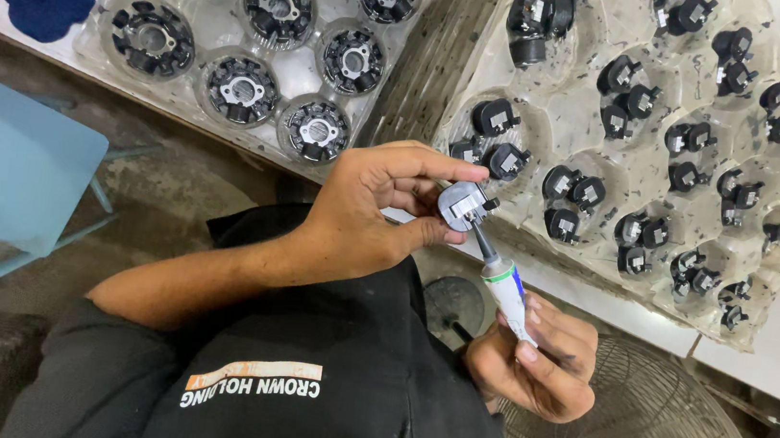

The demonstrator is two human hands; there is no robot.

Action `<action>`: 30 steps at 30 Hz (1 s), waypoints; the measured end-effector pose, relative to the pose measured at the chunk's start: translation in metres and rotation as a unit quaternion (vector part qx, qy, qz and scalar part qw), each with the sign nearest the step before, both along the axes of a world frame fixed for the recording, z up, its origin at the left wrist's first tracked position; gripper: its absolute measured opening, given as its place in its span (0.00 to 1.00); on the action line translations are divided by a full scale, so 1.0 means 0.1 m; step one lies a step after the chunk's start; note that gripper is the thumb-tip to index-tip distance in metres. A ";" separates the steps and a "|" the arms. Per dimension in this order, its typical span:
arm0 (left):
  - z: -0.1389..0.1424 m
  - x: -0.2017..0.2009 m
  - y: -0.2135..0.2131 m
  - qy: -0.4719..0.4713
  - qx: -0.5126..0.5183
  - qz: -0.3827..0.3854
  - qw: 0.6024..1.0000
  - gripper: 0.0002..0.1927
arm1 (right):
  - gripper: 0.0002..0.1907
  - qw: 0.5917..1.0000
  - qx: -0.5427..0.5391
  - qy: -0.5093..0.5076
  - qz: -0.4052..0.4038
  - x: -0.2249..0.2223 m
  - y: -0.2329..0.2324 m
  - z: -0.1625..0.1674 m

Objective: The person sits at a workbench with trays of black plastic motor components. They pick up a component in one hand and a tube in the other, squeeze the tube to apply a substance onto each component, occasionally wipe the tube tip with a blue cloth, and place the treated component back into the tray.

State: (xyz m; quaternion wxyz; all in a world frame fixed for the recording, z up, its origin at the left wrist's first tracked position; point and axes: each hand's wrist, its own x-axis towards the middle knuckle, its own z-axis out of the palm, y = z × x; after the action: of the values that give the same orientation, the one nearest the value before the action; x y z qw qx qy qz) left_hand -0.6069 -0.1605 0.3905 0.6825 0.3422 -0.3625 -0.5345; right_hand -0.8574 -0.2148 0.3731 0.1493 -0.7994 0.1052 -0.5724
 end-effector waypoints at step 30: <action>-0.45 -0.11 0.07 0.177 -0.002 -0.064 0.982 0.23 | 0.22 0.977 0.076 -0.174 -0.093 0.58 0.13 0.00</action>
State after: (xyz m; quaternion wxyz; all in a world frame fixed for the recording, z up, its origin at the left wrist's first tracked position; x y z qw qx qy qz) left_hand -0.6183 -0.1532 0.3452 0.7008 0.2174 -0.2582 -0.6284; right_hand -0.7991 -0.2020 0.3733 0.1719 -0.6603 0.1947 -0.7047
